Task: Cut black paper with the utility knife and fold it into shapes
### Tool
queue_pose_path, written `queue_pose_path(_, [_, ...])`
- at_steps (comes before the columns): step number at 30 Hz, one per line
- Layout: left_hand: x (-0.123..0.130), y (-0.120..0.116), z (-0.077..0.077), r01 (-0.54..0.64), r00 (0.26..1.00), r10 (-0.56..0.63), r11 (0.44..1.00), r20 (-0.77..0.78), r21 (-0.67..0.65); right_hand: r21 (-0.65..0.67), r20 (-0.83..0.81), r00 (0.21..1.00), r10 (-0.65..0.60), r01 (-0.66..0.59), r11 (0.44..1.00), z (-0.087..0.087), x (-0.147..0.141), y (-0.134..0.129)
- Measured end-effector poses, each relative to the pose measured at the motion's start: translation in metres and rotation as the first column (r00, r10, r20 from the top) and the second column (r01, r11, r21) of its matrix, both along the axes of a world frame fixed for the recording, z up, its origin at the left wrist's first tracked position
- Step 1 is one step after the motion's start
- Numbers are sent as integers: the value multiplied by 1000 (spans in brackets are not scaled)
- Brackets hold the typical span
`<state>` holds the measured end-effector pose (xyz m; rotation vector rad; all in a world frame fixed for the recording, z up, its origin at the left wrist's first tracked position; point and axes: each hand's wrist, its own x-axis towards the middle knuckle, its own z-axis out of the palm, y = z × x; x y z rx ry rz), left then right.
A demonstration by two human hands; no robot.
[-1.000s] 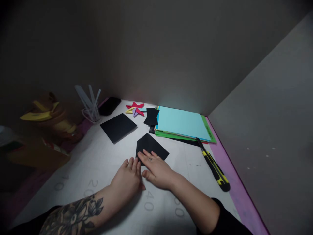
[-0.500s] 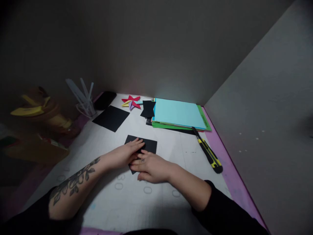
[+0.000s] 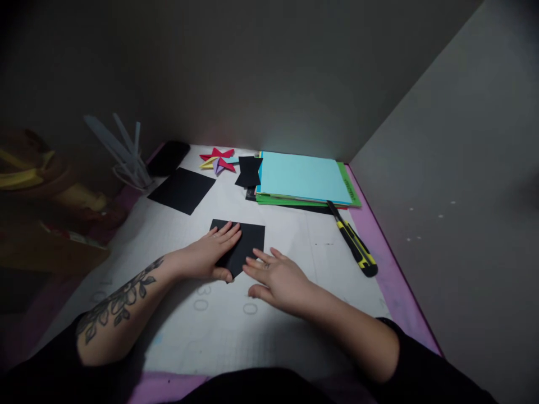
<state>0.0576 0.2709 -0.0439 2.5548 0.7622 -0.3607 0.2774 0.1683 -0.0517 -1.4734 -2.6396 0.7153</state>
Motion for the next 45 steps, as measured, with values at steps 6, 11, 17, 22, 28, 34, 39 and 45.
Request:
queue_pose_path(6, [-1,1,-1,17,1000,-17,1000,10,6,147,133,984,-120,100,984,-3,13,6])
queue_pose_path(11, [-4,-2,-3,24,998,-25,999,56,22,281,160,962,-222,172,944,-4,22,14])
queue_pose_path(17, [-10,1,-2,61,990,-62,998,125,12,484,-68,995,66,-26,875,-2,43,14])
queue_pose_path(22, [-12,12,0,30,970,-17,998,241,-50,476,-33,967,253,-207,855,-8,45,18])
queue_pose_path(28, [-12,19,2,-38,957,24,998,288,45,442,-37,963,266,-223,869,-10,36,29])
queue_pose_path(34, [-18,20,-2,-274,948,224,935,225,225,418,-44,979,199,-163,894,-14,31,29])
queue_pose_path(39, [-18,20,-6,-221,956,188,966,225,134,350,53,997,64,-78,933,-14,27,38])
queue_pose_path(45, [-6,6,1,-183,961,132,962,243,201,580,-45,976,215,-150,801,-12,36,31])
